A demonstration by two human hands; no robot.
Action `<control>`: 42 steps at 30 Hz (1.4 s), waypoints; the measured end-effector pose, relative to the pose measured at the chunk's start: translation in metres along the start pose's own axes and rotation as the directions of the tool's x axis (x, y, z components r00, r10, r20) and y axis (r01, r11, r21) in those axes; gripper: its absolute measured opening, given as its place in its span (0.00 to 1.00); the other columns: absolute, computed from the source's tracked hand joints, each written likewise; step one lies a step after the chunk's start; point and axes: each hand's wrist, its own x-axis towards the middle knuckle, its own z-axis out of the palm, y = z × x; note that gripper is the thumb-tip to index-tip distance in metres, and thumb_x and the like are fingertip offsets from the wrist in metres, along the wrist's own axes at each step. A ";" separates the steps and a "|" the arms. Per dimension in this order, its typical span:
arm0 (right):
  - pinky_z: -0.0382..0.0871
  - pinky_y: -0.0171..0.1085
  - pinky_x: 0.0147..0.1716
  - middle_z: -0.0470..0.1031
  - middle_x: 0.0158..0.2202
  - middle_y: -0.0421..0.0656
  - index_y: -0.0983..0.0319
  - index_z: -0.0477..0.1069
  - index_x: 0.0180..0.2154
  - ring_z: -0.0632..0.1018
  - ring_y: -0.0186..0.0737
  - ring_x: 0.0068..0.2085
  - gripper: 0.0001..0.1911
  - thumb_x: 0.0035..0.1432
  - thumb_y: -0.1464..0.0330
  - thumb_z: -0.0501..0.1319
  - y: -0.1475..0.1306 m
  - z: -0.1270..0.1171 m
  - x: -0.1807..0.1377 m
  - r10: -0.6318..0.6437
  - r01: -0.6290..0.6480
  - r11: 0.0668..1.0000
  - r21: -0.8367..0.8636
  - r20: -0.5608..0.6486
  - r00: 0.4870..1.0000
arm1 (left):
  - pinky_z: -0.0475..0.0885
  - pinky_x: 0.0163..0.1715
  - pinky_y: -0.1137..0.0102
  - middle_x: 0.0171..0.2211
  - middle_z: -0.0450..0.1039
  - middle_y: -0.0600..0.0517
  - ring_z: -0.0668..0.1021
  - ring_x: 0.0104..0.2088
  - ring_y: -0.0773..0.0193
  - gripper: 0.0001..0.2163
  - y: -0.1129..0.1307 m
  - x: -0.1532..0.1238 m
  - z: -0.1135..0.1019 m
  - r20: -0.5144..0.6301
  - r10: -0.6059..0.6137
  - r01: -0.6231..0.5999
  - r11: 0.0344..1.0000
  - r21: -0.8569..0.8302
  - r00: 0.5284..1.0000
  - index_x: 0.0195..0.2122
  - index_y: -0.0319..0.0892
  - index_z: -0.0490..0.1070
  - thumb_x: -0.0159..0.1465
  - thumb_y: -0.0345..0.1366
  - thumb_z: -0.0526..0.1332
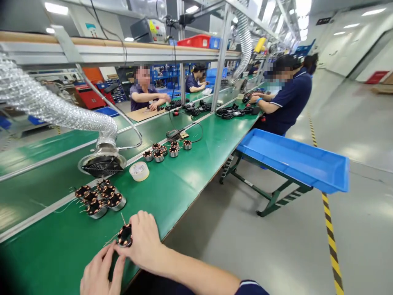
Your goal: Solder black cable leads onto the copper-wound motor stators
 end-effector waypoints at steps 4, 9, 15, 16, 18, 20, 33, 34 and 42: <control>0.75 0.50 0.43 0.73 0.44 0.46 0.57 0.66 0.47 0.76 0.52 0.44 0.24 0.53 0.60 0.72 -0.028 0.003 -0.016 -0.152 0.134 0.985 0.109 0.170 0.974 | 0.66 0.58 0.46 0.56 0.73 0.42 0.73 0.56 0.44 0.22 0.007 -0.008 -0.029 -0.055 -0.153 0.147 0.984 -0.097 0.987 0.58 0.46 0.74 0.70 0.51 0.53; 0.70 0.53 0.49 0.70 0.49 0.48 0.58 0.65 0.52 0.72 0.55 0.50 0.22 0.60 0.65 0.69 -0.029 0.014 -0.019 -0.269 0.173 0.933 0.314 0.295 0.917 | 0.67 0.61 0.55 0.53 0.76 0.45 0.74 0.56 0.53 0.15 0.017 -0.004 -0.057 0.043 -0.294 0.281 0.846 -0.453 0.955 0.53 0.47 0.78 0.72 0.44 0.57; 0.68 0.51 0.48 0.71 0.48 0.47 0.57 0.64 0.56 0.72 0.53 0.49 0.24 0.62 0.64 0.70 -0.025 0.017 -0.021 -0.356 0.247 0.910 0.334 0.319 0.879 | 0.74 0.46 0.63 0.42 0.80 0.45 0.79 0.45 0.56 0.10 0.016 0.010 -0.065 0.095 -0.376 0.343 0.678 -0.650 0.922 0.41 0.43 0.83 0.67 0.41 0.65; 0.68 0.51 0.48 0.71 0.48 0.47 0.57 0.64 0.57 0.72 0.53 0.49 0.25 0.62 0.64 0.69 -0.024 0.017 -0.021 -0.361 0.254 0.908 0.334 0.316 0.877 | 0.74 0.44 0.64 0.41 0.80 0.46 0.79 0.43 0.57 0.10 0.017 0.012 -0.065 0.106 -0.381 0.349 0.656 -0.669 0.919 0.40 0.42 0.83 0.66 0.42 0.66; 0.68 0.52 0.48 0.71 0.49 0.48 0.57 0.63 0.58 0.73 0.54 0.50 0.26 0.63 0.63 0.68 -0.023 0.017 -0.022 -0.372 0.265 0.904 0.336 0.311 0.875 | 0.73 0.40 0.66 0.38 0.80 0.46 0.79 0.40 0.59 0.11 0.017 0.018 -0.064 0.149 -0.392 0.377 0.608 -0.699 0.908 0.37 0.41 0.83 0.64 0.44 0.68; 0.68 0.52 0.48 0.70 0.49 0.48 0.57 0.63 0.58 0.73 0.54 0.49 0.25 0.64 0.62 0.68 -0.021 0.018 -0.022 -0.382 0.276 0.900 0.338 0.303 0.873 | 0.72 0.36 0.68 0.34 0.78 0.47 0.77 0.35 0.62 0.12 0.016 0.024 -0.061 0.209 -0.407 0.420 0.546 -0.724 0.889 0.34 0.39 0.82 0.62 0.45 0.70; 0.67 0.51 0.49 0.73 0.49 0.49 0.57 0.68 0.53 0.73 0.55 0.51 0.20 0.62 0.62 0.68 -0.025 0.016 -0.020 -0.358 0.237 0.901 0.362 0.316 0.878 | 0.74 0.42 0.69 0.37 0.76 0.48 0.77 0.38 0.63 0.12 0.016 0.015 -0.069 -0.315 -0.592 0.254 0.683 -0.685 0.742 0.39 0.41 0.75 0.67 0.46 0.64; 0.67 0.51 0.49 0.73 0.50 0.49 0.57 0.68 0.53 0.73 0.55 0.51 0.21 0.61 0.61 0.70 -0.026 0.014 -0.019 -0.351 0.227 0.903 0.364 0.323 0.879 | 0.74 0.42 0.68 0.39 0.77 0.48 0.78 0.38 0.63 0.14 0.017 0.012 -0.074 -0.294 -0.605 0.291 0.682 -0.671 0.740 0.41 0.41 0.75 0.66 0.47 0.65; 0.69 0.43 0.51 0.73 0.50 0.39 0.54 0.67 0.52 0.74 0.46 0.51 0.27 0.58 0.49 0.69 -0.024 0.013 -0.012 -0.321 0.230 0.934 0.274 0.360 0.876 | 0.76 0.36 0.68 0.35 0.81 0.50 0.80 0.34 0.58 0.23 -0.010 -0.001 -0.073 0.006 -0.519 0.481 0.786 -0.388 0.855 0.36 0.43 0.79 0.59 0.60 0.64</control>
